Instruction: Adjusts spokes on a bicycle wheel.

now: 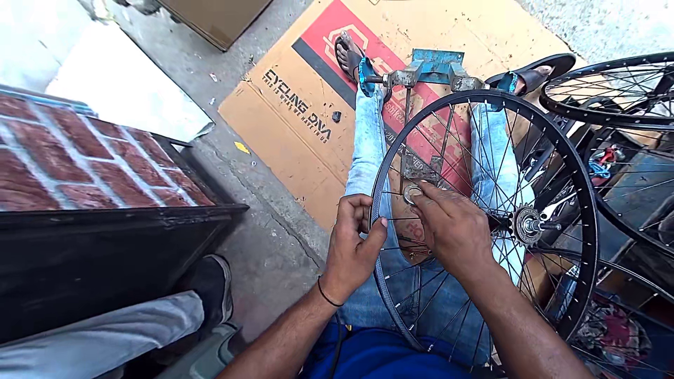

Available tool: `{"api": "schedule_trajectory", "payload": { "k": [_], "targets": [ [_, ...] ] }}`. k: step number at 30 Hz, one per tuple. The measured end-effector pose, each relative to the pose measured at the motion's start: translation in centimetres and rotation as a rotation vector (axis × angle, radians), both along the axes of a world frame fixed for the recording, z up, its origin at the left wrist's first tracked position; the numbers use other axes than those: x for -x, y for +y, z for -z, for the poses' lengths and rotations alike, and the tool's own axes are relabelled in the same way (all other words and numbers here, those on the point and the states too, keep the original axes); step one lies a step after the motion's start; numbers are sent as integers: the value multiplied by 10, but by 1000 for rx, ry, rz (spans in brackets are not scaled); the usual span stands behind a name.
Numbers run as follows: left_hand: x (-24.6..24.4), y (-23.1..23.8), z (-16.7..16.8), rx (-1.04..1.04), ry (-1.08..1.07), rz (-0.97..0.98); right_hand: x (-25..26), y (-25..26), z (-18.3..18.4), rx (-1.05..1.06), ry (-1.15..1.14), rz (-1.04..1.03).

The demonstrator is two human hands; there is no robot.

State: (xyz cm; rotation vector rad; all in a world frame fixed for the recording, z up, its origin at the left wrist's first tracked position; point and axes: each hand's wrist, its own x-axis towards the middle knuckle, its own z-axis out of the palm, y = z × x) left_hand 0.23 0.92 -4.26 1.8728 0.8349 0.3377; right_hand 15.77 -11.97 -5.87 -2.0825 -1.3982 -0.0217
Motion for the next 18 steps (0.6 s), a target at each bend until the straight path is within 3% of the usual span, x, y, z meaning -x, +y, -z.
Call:
{"api": "schedule_trajectory", "payload": {
  "k": [4, 9, 15, 18],
  "targets": [
    [8, 0, 5, -103, 105, 76, -6, 1, 5, 18, 24, -148],
    [19, -7, 11, -100, 77, 58, 3, 17, 4, -62, 265, -188],
    [23, -11, 12, -89, 35, 61, 12, 12, 11, -141, 58, -189],
    [22, -12, 13, -86, 41, 55, 1, 15, 13, -156, 209, -231]
  ]
}}
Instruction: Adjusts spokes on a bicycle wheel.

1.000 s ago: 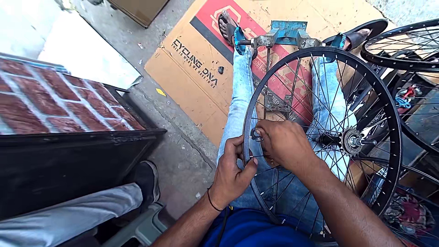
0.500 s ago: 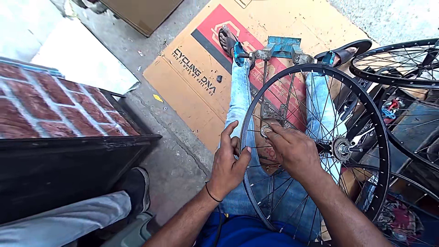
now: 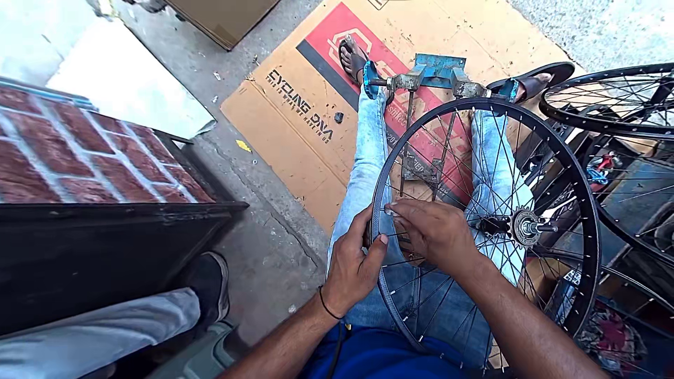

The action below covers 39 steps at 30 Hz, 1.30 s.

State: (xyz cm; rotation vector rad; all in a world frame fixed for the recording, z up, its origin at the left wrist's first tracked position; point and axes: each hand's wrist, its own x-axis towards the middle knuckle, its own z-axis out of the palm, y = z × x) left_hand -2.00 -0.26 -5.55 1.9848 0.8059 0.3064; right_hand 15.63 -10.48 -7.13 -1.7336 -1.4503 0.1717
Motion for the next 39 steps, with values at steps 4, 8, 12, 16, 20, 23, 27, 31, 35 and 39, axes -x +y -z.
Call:
{"api": "schedule_trajectory", "payload": {
  "k": [4, 8, 12, 16, 20, 23, 27, 31, 35, 39],
  "targets": [
    [4, -1, 1, 7, 2, -1, -20, 7, -13, 157, 403, -98],
    [4, -4, 1, 0, -29, 3, -14, 2, -25, 189, 334, -99],
    [5, -5, 1, 12, -47, 17, 1, 3, -15, 171, 182, 60],
    [9, -7, -1, 21, -68, 20, -1, 16, -22, 433, 282, 65],
    [10, -7, 2, 37, -93, 20, -10, 5, -24, 420, 333, -110],
    [7, -8, 0, 30, -92, 24, -10, 0, -20, 353, 269, -118],
    [8, -6, 0, 24, -80, 31, -6, -4, -11, 244, 84, -122],
    [11, -7, 0, 24, -63, 39, 2, 6, -14, 321, 119, 12],
    [11, -7, 0, 38, -79, 37, 2, 12, -12, 246, 228, 92],
    [13, -7, 3, 53, -77, 43, 4, 0, -9, 185, 135, -35]
  ]
}}
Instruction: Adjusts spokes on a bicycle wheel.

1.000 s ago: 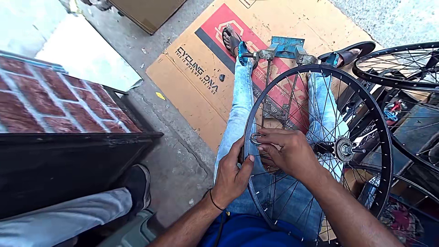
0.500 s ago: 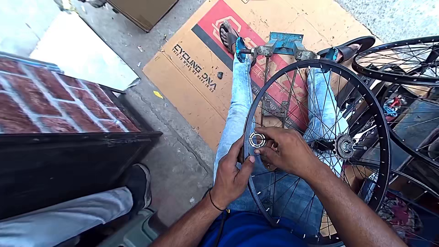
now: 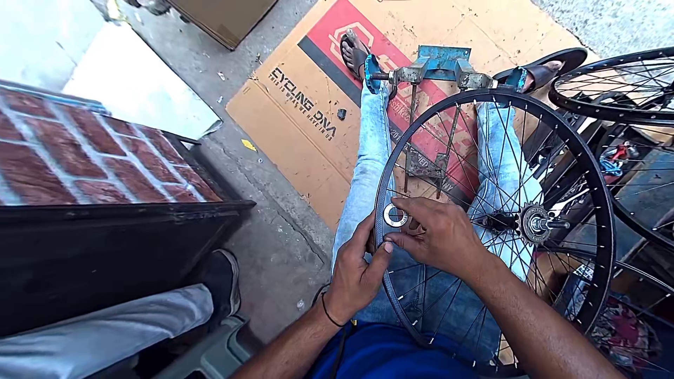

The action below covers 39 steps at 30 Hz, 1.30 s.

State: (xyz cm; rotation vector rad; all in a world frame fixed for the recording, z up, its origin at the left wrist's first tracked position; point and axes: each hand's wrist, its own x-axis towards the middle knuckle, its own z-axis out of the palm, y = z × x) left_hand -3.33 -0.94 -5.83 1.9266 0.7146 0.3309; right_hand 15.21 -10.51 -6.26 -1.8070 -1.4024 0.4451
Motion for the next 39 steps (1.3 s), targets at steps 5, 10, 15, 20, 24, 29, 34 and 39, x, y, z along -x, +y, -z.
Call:
{"api": "schedule_trajectory", "payload": {
  "k": [5, 10, 15, 20, 24, 29, 34, 39],
  "targets": [
    [-5, 0, -4, -10, -2, 14, 0, 4, -5, 25, 65, 102],
    [-3, 2, -2, -14, 7, 20, -9, 17, -26, 399, 337, 136],
    [-3, 3, -4, -7, -6, 33, -21, 11, -29, 436, 375, -86],
    [-4, 4, -5, -23, -3, 46, -30, 7, -23, 257, 485, -104],
    [-3, 6, -3, -8, -1, 48, -20, 16, -24, 306, 470, 46],
    [2, 5, -1, -15, 36, 39, 6, 11, -7, 163, -65, 107],
    [4, 3, -2, -7, 34, 38, 12, 17, 0, 153, -252, 119],
    [0, 2, -4, 14, -22, 37, -9, 10, -27, 321, 331, 21]
  ]
}}
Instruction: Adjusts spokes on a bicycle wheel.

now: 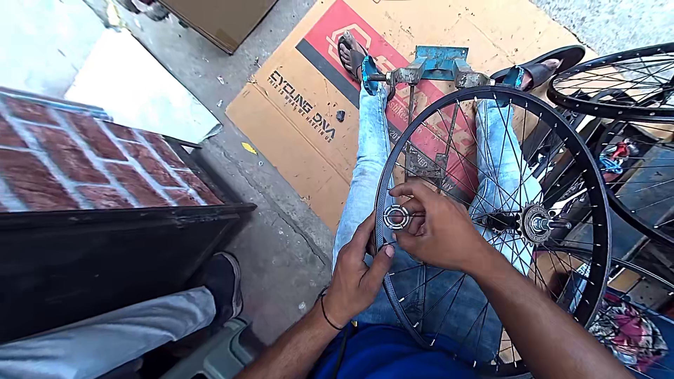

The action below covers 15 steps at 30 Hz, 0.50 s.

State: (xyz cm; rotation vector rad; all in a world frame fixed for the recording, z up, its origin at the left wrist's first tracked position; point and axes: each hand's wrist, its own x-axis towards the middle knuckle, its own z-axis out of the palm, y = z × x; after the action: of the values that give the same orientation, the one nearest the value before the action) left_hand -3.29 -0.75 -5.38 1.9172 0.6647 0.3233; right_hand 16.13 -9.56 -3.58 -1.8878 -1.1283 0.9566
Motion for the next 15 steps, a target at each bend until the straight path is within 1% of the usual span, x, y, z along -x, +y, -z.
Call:
{"api": "schedule_trajectory", "payload": {
  "k": [2, 4, 9, 15],
  "targets": [
    [-1, -2, -1, 13, -19, 8, -9, -3, 1, 3, 221, -34],
    [-4, -4, -3, 14, -26, 14, -16, -2, 3, 3, 300, -43],
    [0, -3, -3, 13, -7, 12, -18, 3, 6, -25, 226, -57],
    [-3, -4, -6, 18, -1, 16, -22, 5, 4, 11, 255, -71]
  ]
}}
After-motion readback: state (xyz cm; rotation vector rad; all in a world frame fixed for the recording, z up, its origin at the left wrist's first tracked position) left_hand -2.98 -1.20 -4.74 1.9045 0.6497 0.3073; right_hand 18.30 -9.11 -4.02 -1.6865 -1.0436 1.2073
